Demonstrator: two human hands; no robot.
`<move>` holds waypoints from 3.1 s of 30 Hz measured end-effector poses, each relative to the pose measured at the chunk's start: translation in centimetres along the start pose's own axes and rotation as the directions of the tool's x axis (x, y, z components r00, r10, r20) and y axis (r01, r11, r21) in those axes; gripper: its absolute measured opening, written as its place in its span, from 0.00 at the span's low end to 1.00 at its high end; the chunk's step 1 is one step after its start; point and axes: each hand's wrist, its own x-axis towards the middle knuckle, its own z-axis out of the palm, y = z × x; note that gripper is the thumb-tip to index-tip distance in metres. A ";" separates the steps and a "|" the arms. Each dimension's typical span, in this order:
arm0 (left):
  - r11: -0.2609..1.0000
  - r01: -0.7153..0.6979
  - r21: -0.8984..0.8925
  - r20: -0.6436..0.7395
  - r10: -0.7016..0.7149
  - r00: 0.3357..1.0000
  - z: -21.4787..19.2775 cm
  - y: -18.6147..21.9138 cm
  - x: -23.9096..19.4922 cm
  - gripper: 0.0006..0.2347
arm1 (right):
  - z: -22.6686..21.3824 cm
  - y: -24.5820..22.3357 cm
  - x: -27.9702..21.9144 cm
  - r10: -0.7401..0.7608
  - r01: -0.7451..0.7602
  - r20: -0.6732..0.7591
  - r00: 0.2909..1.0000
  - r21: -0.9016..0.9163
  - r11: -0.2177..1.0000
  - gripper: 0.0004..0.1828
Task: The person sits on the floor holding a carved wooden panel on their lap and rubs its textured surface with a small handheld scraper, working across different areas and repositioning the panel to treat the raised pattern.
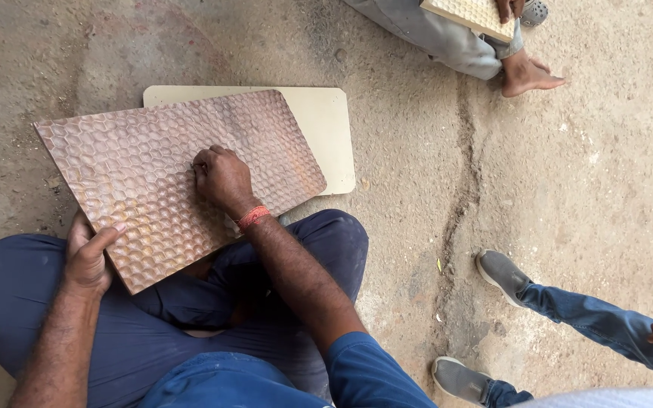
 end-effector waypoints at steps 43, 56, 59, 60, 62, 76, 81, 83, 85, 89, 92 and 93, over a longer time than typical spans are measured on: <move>0.987 0.002 0.158 -0.063 0.008 0.998 0.9 -0.1 -0.4 0.23 | -1.1 0.8 0.2 -0.087 0.106 0.150 0.985 -0.127 0.986 0.04; 0.976 -0.045 0.211 -0.078 0.063 0.995 -0.1 -1.5 0.2 0.22 | -0.6 1.1 -0.5 -0.113 0.116 0.035 0.993 -0.092 0.989 0.05; 0.973 -0.052 0.224 -0.079 0.071 0.994 0.4 -0.9 -0.2 0.21 | -0.8 2.1 0.4 -0.105 0.113 0.110 0.988 -0.072 0.991 0.04; 0.977 -0.034 0.209 -0.087 0.053 0.995 0.5 -0.8 -0.3 0.21 | -0.8 2.4 0.6 -0.082 0.097 0.178 0.981 -0.080 0.992 0.04; 0.980 -0.012 0.198 -0.094 0.031 0.995 0.9 -0.2 -0.4 0.21 | -1.0 2.9 0.9 -0.054 0.078 0.246 0.968 -0.086 0.993 0.05; 0.984 -0.034 0.177 -0.124 0.057 0.991 -3.1 -5.4 1.0 0.21 | -6.2 3.7 1.9 0.316 -0.393 0.238 0.918 0.458 0.797 0.12; 0.970 -0.061 0.234 -0.085 0.083 0.993 0.5 -0.6 -0.6 0.21 | -2.5 3.5 1.7 0.056 -0.088 0.078 0.995 0.516 0.852 0.05; 0.962 -0.051 0.268 -0.074 0.073 0.995 1.0 0.3 -0.8 0.21 | -2.0 3.0 1.2 0.139 -0.188 0.138 0.981 0.469 0.863 0.04; 0.968 -0.073 0.242 -0.046 0.087 0.995 1.7 1.2 -1.0 0.20 | -1.3 3.0 1.0 -0.053 0.004 0.114 0.992 0.399 0.917 0.04; 0.974 -0.052 0.220 -0.049 0.064 0.997 1.9 1.6 -1.1 0.20 | -1.5 0.4 0.2 -0.176 0.145 0.128 0.976 0.224 0.964 0.03; 0.971 0.002 0.238 -0.067 0.014 0.998 2.0 1.9 -1.0 0.23 | -0.9 -1.0 -0.4 -0.187 0.173 0.131 0.974 0.107 0.979 0.02; 0.963 -0.008 0.268 -0.067 0.027 0.997 2.1 2.0 -1.0 0.23 | -0.7 -1.2 -0.5 -0.190 0.181 0.103 0.976 0.093 0.979 0.02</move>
